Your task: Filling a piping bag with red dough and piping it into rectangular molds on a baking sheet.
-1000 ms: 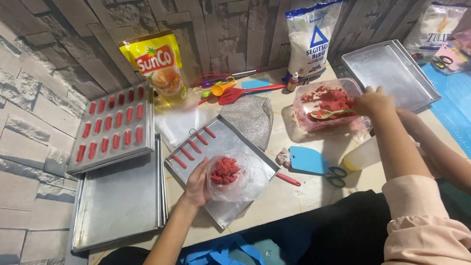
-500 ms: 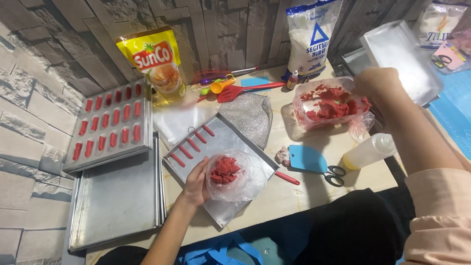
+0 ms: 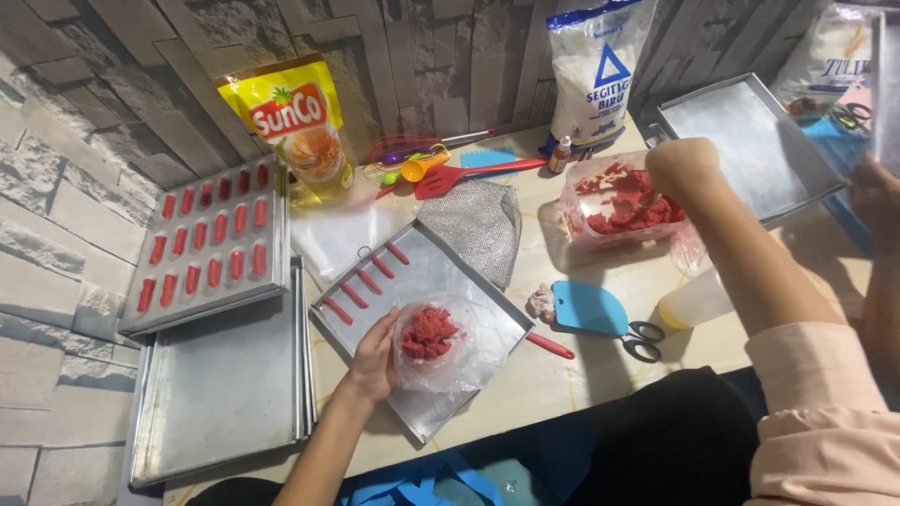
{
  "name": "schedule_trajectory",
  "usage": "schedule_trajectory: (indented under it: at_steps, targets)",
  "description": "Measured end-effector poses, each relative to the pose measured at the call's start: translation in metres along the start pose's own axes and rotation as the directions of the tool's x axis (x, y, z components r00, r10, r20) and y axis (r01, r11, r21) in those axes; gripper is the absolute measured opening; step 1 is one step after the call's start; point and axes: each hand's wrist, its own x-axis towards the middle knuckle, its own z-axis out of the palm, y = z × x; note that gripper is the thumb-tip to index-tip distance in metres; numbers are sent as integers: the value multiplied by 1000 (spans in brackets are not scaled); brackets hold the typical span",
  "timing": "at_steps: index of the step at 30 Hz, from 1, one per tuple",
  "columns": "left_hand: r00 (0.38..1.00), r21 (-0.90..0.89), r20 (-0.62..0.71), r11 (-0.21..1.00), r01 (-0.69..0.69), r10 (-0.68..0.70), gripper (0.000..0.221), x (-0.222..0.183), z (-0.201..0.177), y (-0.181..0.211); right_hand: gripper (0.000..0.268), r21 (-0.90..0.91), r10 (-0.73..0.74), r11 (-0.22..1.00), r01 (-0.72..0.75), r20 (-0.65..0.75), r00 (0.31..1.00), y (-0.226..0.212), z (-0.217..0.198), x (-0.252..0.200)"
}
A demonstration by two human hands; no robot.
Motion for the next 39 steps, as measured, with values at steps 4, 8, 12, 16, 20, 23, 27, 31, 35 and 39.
schedule_trajectory:
  at_steps: [4,8,12,16,20,23,27,31,35,39]
  targets:
    - [1000,6,5,1000,3,-3,59,5,-7,0,28,48,34,998,-44,193,981,-24,-2,28]
    - [1000,23,0,1000,3,-3,61,9,-19,-1,27,88,53,994,-64,123,991,-31,34,61]
    - [1000,5,2,1000,8,-8,58,6,-11,-2,26,144,62,986,-79,120,991,-33,7,32]
    - [1000,14,10,1000,-6,6,60,12,-17,-3,28,141,47,988,-58,77,996,-33,28,38]
    - [1000,32,29,999,-11,10,58,1,-3,3,31,123,81,988,-93,100,992,-33,23,28]
    - [999,33,50,999,-18,16,57,-3,4,5,37,125,92,985,-119,201,975,-37,-45,-16]
    - [995,-6,100,1000,-16,17,51,-14,18,5,23,209,103,973,-94,-31,994,-28,41,-8]
    - [988,5,154,1000,-25,24,49,-9,15,2,27,226,145,966,-124,-81,986,-32,92,-2]
    - [984,-11,172,999,-47,48,48,-13,23,3,32,240,178,959,-150,-102,979,-44,90,-22]
    - [987,5,153,998,-56,54,50,-9,25,-1,32,354,140,927,-126,-13,990,-54,19,-71]
